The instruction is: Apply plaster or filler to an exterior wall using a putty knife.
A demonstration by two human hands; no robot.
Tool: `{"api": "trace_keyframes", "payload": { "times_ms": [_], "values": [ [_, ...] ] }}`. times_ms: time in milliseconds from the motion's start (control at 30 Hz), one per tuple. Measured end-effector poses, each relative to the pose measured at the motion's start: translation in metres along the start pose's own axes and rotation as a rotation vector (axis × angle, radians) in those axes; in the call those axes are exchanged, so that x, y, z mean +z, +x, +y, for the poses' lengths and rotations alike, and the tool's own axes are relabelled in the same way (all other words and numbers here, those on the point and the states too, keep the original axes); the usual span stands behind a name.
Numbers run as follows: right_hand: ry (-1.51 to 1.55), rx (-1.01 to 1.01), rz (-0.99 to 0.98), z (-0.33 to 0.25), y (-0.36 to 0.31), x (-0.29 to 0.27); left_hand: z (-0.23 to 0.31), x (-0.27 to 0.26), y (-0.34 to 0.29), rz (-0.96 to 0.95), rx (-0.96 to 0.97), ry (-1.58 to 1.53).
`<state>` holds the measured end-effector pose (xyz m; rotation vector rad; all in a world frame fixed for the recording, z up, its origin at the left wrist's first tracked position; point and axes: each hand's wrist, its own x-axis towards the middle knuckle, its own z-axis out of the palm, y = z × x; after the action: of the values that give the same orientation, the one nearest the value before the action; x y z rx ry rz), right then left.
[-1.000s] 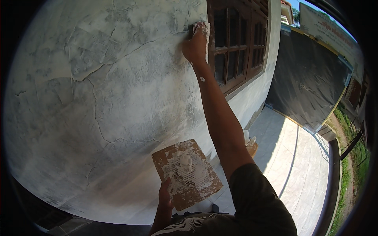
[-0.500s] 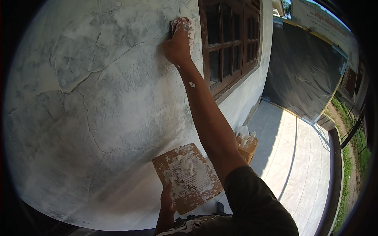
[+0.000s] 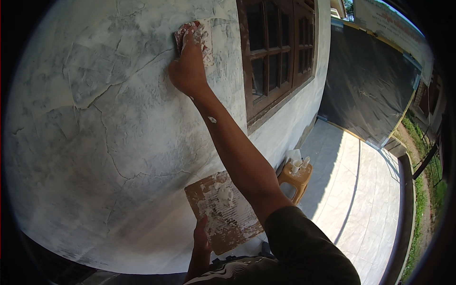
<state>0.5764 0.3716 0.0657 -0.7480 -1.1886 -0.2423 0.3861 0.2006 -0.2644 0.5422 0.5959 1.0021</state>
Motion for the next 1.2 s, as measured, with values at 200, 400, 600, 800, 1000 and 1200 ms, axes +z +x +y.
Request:
{"api": "trace_keyframes", "payload": {
  "times_ms": [200,400,600,800,1000,1200],
  "values": [
    [0.000,-0.167,-0.132,-0.020,-0.065,-0.014,-0.004,-0.008,0.002,-0.126,-0.051,-0.085],
    [0.625,0.252,-0.076,-0.002,-0.069,-0.089,-0.003,-0.002,0.000,-0.089,-0.015,-0.087],
    [0.029,-0.171,0.279,0.060,0.025,-0.091,-0.004,0.005,-0.005,-0.056,0.040,-0.069],
    [-0.200,-0.110,-0.007,0.089,0.030,-0.064,-0.003,0.005,-0.004,0.022,0.016,-0.032],
    [-0.132,-0.250,0.030,0.082,-0.009,-0.051,0.000,0.003,-0.001,-0.079,-0.007,-0.051],
    [-0.013,-0.199,-0.045,0.075,-0.047,-0.043,0.003,0.003,0.001,-0.060,-0.038,0.003]
  ]
}}
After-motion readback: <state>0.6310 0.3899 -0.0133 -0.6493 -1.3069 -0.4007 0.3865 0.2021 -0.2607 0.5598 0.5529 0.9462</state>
